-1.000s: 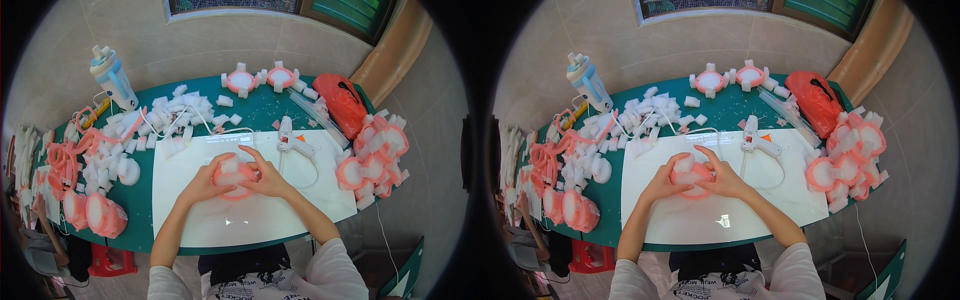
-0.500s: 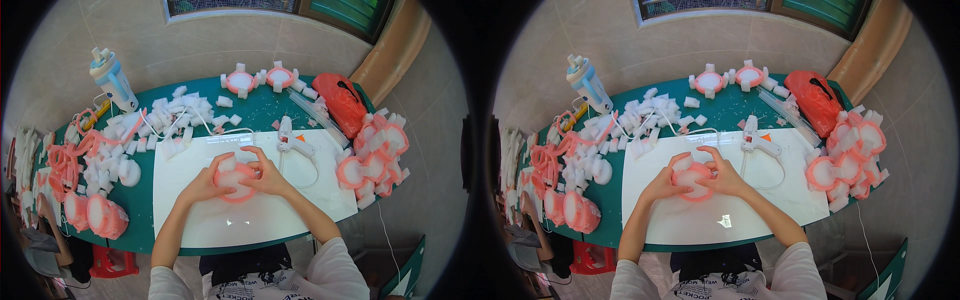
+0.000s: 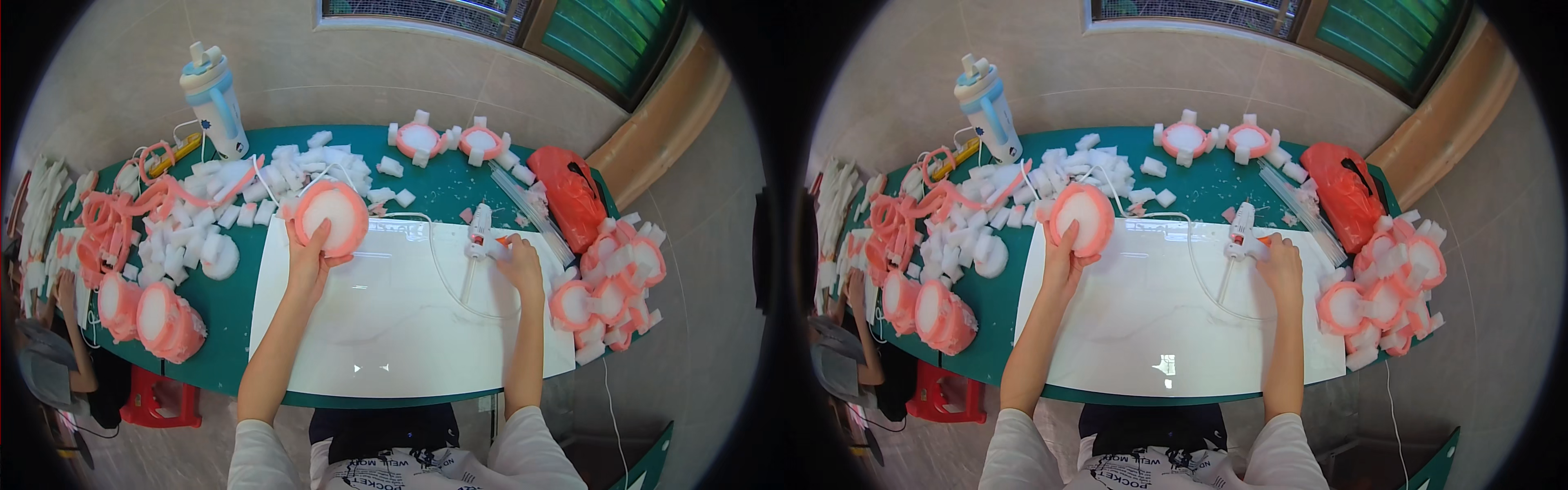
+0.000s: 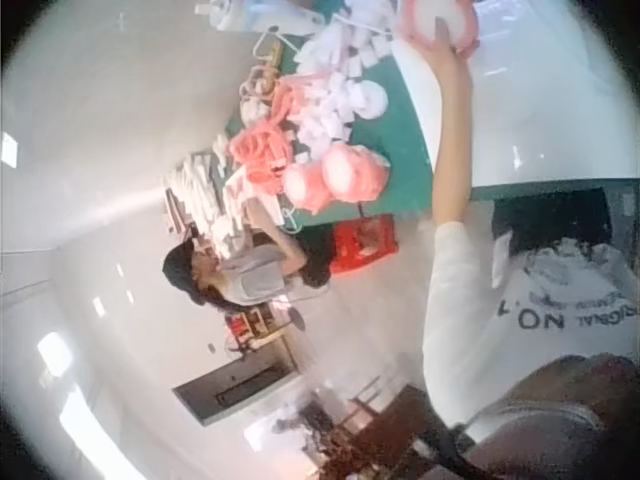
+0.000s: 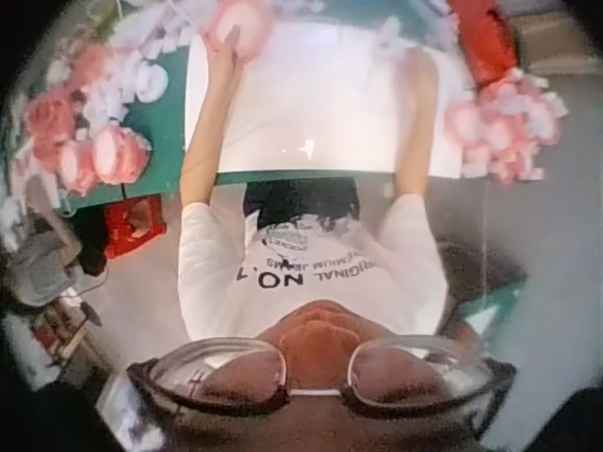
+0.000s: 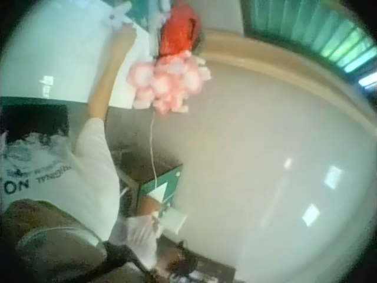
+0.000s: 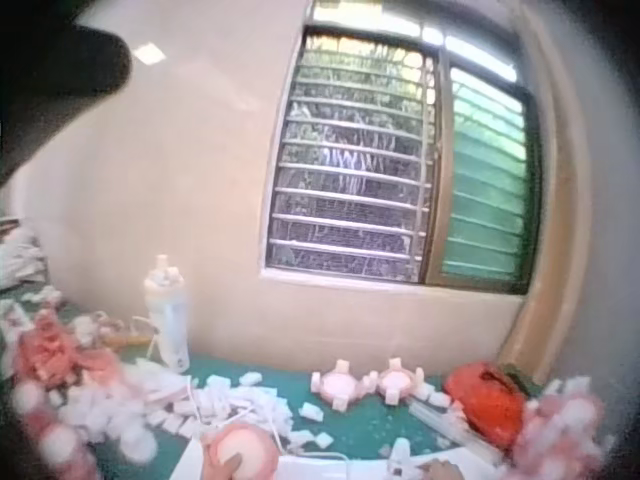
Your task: Assembling circular foam decorations using a hot glue gun to attach pink and white foam pieces.
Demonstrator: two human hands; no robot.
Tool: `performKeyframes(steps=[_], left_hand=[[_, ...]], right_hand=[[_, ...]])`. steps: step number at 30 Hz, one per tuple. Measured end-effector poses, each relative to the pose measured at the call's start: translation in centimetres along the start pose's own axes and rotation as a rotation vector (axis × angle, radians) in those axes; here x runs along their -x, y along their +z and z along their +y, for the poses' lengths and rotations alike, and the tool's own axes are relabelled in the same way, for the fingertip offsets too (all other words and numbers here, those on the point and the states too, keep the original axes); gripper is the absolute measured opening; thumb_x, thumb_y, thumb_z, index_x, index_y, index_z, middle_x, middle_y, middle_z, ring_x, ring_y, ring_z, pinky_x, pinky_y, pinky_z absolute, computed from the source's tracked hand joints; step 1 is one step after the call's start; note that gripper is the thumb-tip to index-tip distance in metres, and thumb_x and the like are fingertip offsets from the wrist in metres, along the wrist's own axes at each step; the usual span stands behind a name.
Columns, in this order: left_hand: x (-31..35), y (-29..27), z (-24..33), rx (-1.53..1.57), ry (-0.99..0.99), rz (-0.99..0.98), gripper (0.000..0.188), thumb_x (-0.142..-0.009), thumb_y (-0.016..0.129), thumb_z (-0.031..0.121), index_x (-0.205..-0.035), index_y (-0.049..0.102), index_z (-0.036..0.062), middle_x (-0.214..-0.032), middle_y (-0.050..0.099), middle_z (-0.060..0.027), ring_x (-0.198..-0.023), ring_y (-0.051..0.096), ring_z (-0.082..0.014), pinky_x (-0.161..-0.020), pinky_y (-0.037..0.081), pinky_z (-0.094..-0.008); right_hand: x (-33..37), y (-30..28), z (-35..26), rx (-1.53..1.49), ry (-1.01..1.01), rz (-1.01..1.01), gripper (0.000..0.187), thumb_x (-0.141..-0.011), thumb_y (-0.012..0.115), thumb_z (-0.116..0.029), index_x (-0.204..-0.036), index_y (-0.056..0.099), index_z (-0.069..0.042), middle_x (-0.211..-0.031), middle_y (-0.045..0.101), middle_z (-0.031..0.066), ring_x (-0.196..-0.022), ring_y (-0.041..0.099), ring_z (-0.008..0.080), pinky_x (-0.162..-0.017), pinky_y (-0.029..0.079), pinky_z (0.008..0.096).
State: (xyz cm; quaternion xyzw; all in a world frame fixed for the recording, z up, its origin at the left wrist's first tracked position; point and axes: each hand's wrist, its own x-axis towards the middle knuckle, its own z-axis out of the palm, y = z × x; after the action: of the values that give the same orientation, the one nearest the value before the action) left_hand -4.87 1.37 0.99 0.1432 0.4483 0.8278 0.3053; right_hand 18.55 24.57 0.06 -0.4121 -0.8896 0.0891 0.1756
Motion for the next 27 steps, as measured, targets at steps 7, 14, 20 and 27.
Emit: performKeyframes(steps=[7, 14, 20, 27], left_hand=[[-0.8, -2.2, -1.2, 0.272, -0.181, 0.006, 0.048, -0.083, 0.057, 0.024, -0.123, 0.032, 0.0178, -0.109, 0.052, -0.0061, -0.082, 0.061, -0.0136, -0.055, 0.054, -0.0207], [-0.3, -0.6, -0.6, 0.204, -0.079, 0.041, 0.054, -0.081, 0.06, 0.024, -0.123, 0.027, 0.0217, -0.114, 0.045, -0.0021, -0.101, 0.05, -0.0123, -0.074, 0.046, -0.0217], [-0.3, -0.1, -0.5, 0.313, -0.165, 0.159, 0.038, -0.081, 0.059, 0.021, -0.114, 0.04, 0.0168, -0.092, 0.055, 0.0002, -0.067, 0.054, -0.0044, -0.043, 0.039, -0.0134], [-0.1, -0.7, -1.5, 0.417, -0.348, 0.071, 0.031, -0.084, 0.056, 0.024, -0.109, 0.044, 0.0106, -0.088, 0.057, -0.0024, -0.061, 0.052, -0.0048, -0.039, 0.036, -0.0135]], right_hand=[[-0.6, 2.0, 0.1, 0.104, 0.019, -0.012, 0.046, -0.061, 0.062, -0.005, -0.103, 0.043, -0.002, -0.094, 0.053, 0.0159, -0.091, 0.051, 0.0334, -0.074, 0.044, 0.0411], [-1.2, 1.1, -1.6, -0.022, 0.027, 0.031, 0.035, -0.061, 0.061, -0.007, -0.095, 0.053, -0.003, -0.09, 0.057, 0.0149, -0.085, 0.055, 0.0337, -0.072, 0.045, 0.0437], [-1.2, 1.7, -0.9, -0.706, -0.258, 0.419, 0.025, -0.076, 0.059, -0.007, -0.099, 0.056, 0.001, -0.07, 0.059, 0.0084, -0.057, 0.056, 0.017, -0.054, 0.045, 0.0274], [2.6, 0.4, -6.3, -1.304, -0.264, -0.097, 0.028, -0.074, 0.056, -0.01, -0.099, 0.055, 0.003, -0.067, 0.054, 0.0069, -0.049, 0.048, 0.0114, -0.042, 0.039, 0.0226]])
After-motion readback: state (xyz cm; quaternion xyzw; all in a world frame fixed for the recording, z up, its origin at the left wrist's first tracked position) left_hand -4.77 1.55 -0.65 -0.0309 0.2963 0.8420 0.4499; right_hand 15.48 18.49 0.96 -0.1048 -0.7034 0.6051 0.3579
